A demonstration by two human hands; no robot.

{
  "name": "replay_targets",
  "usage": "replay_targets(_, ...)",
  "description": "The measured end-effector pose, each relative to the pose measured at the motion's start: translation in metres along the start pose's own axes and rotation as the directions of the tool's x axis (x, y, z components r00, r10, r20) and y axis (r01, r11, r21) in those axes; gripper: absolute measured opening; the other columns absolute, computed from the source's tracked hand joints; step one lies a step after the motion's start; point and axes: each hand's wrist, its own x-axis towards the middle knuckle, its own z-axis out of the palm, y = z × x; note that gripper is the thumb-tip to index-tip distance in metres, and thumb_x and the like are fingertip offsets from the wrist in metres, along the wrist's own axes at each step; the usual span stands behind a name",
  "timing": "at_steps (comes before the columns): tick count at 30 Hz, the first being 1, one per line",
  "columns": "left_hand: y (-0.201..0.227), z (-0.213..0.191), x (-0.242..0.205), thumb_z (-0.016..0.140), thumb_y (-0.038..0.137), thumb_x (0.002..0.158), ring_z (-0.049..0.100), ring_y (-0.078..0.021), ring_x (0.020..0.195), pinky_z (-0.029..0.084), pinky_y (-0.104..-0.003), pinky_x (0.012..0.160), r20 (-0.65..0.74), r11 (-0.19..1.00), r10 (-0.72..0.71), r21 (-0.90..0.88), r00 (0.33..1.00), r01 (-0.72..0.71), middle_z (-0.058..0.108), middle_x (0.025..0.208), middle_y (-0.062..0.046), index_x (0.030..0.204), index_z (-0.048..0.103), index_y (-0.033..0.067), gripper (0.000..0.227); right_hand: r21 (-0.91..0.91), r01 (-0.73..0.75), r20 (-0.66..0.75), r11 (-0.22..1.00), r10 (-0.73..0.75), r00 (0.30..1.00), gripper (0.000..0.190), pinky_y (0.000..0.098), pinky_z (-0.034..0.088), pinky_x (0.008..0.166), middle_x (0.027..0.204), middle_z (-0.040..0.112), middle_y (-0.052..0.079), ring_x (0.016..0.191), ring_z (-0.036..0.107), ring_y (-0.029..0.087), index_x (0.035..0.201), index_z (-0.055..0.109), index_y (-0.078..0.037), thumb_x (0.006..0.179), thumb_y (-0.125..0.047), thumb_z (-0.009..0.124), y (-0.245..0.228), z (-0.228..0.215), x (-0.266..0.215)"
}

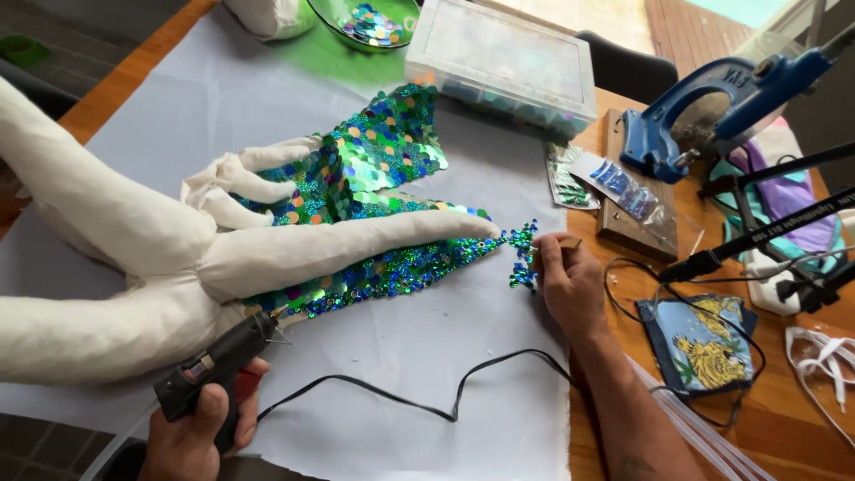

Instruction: Using a hot glue gun to attach sequins to a fabric costume piece

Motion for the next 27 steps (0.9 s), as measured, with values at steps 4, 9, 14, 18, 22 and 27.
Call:
replay_targets(4, -0.011, -0.001, 0.001, 0.054, 0.063, 0.093, 0.037, -0.0145, 0.035, 0.025, -0.027, 0.04, 0.017, 0.987, 0.128, -0.099, 0.992, -0.126, 0.044, 0.041, -0.01, 0.11, 0.069, -0.0023, 0.069, -0.124, 0.108, -0.01, 0.986, -0.11, 0.994, 0.026, 0.0305, 0.048, 0.057, 0.07, 0.066, 0.001, 0.061, 0.061, 0.015, 0.094, 0.066, -0.011, 0.109, -0.027, 0.053, 0.016, -0.001, -0.004)
replay_targets(9, -0.009, -0.003, 0.004, 0.051, 0.061, 0.095, 0.04, -0.0131, 0.039, 0.026, -0.027, 0.04, 0.071, 0.988, 0.146, -0.055, 0.987, -0.142, 0.046, 0.046, -0.009, 0.114, 0.069, -0.0016, 0.068, -0.186, 0.166, 0.023, 0.968, -0.164, 0.986, 0.023, 0.0315, 0.05, 0.056, 0.073, 0.068, 0.003, 0.062, 0.064, 0.017, 0.099, 0.067, -0.009, 0.109, -0.025, 0.053, 0.026, 0.002, 0.001)
replay_targets(14, -0.006, -0.003, 0.004, 0.05, 0.064, 0.093, 0.04, -0.0141, 0.039, 0.026, -0.028, 0.04, 0.079, 0.992, 0.122, -0.045, 0.989, -0.119, 0.045, 0.046, -0.01, 0.113, 0.069, -0.0016, 0.071, -0.199, 0.191, 0.065, 0.961, -0.181, 0.981, 0.025, 0.0313, 0.051, 0.053, 0.074, 0.067, 0.004, 0.063, 0.064, 0.018, 0.099, 0.065, -0.008, 0.11, -0.025, 0.05, 0.024, 0.0, -0.001)
replay_targets(18, -0.022, -0.01, 0.006, 0.052, 0.056, 0.094, 0.045, -0.0159, 0.043, 0.032, -0.03, 0.042, 0.057, 0.991, 0.108, -0.086, 0.993, -0.103, 0.072, 0.098, -0.016, 0.12, 0.066, -0.0066, 0.069, -0.202, 0.208, 0.073, 0.957, -0.197, 0.978, 0.024, 0.0307, 0.051, 0.054, 0.075, 0.068, 0.004, 0.063, 0.064, 0.017, 0.1, 0.066, -0.008, 0.11, -0.024, 0.051, 0.028, 0.001, 0.0)
replay_targets(22, -0.019, -0.01, 0.005, 0.052, 0.057, 0.094, 0.045, -0.0157, 0.043, 0.032, -0.03, 0.043, 0.069, 0.993, 0.1, -0.076, 0.993, -0.095, 0.069, 0.085, -0.015, 0.118, 0.067, -0.0063, 0.07, -0.209, 0.218, 0.086, 0.953, -0.204, 0.975, 0.024, 0.0307, 0.051, 0.054, 0.075, 0.067, 0.003, 0.064, 0.064, 0.017, 0.101, 0.065, -0.008, 0.11, -0.024, 0.051, 0.03, -0.001, -0.001)
replay_targets(27, -0.011, -0.01, 0.005, 0.047, 0.06, 0.096, 0.043, -0.0155, 0.042, 0.035, -0.029, 0.048, 0.123, 0.995, 0.097, -0.016, 0.988, -0.096, 0.047, 0.047, -0.01, 0.118, 0.069, -0.0021, 0.07, -0.212, 0.218, 0.104, 0.953, -0.199, 0.974, 0.024, 0.0304, 0.051, 0.055, 0.076, 0.067, 0.004, 0.065, 0.064, 0.017, 0.1, 0.066, -0.007, 0.11, -0.025, 0.051, 0.029, 0.0, 0.001)
